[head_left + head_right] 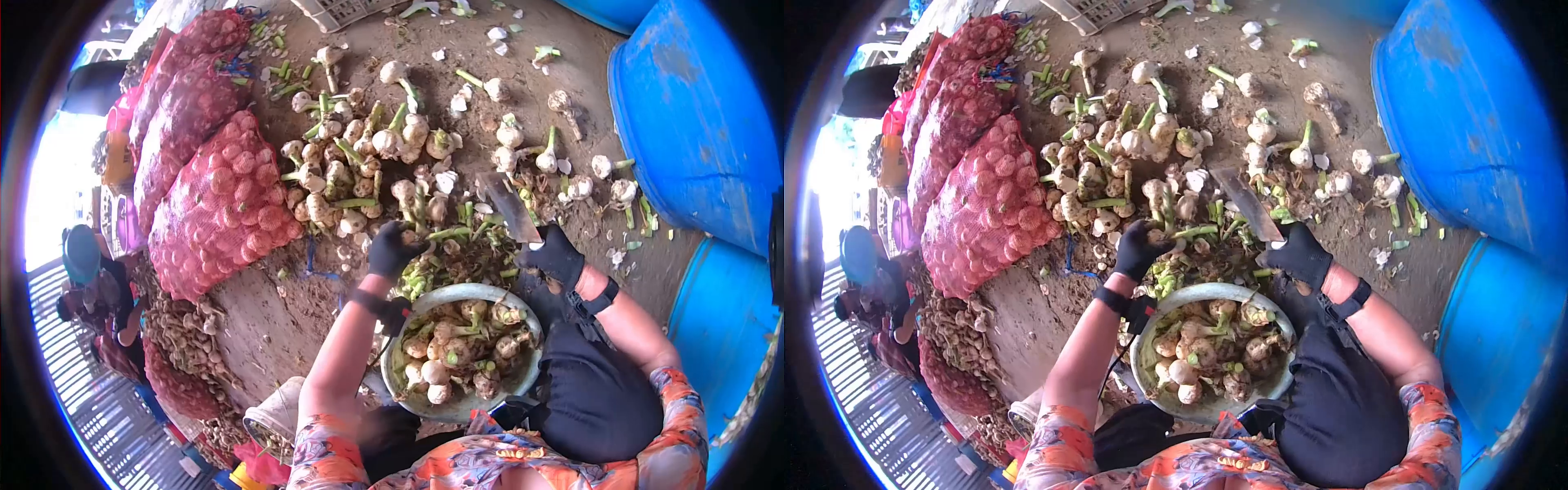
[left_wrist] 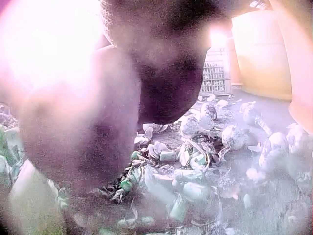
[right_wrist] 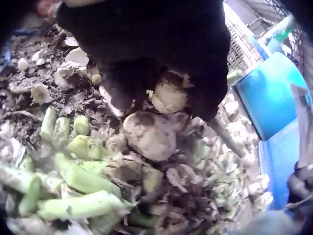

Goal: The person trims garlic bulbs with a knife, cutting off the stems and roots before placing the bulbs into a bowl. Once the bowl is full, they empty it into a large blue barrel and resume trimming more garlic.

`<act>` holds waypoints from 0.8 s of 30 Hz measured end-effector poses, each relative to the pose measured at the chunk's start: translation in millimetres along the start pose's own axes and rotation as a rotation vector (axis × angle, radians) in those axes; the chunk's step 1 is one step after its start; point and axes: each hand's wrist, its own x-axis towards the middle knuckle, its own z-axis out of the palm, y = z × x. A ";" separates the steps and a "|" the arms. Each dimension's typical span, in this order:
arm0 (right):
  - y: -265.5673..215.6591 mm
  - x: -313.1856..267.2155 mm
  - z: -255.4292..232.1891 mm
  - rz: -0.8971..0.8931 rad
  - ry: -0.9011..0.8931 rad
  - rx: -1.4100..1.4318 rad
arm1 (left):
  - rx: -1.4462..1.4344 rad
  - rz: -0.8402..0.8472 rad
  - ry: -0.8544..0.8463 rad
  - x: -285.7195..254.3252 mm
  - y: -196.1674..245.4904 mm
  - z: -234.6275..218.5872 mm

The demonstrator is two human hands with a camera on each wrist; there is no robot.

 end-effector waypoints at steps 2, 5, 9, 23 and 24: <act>0.5 -7.1 7.9 0.047 0.018 0.034 | -0.590 -0.186 -0.052 -9.4 21.8 -5.9; -4.1 -10.9 20.8 -0.207 0.033 0.295 | -0.400 -0.044 -0.049 -21.4 77.6 -18.7; -28.7 -9.2 30.2 -0.364 0.083 0.214 | -0.291 0.135 -0.065 -32.7 131.2 -19.8; -36.7 -32.5 14.4 -0.606 0.147 -0.277 | -1.100 -0.227 -0.150 -46.7 152.8 6.9; -36.9 -32.7 13.3 -0.707 0.169 -0.387 | -1.100 -0.226 -0.149 -48.1 149.1 7.6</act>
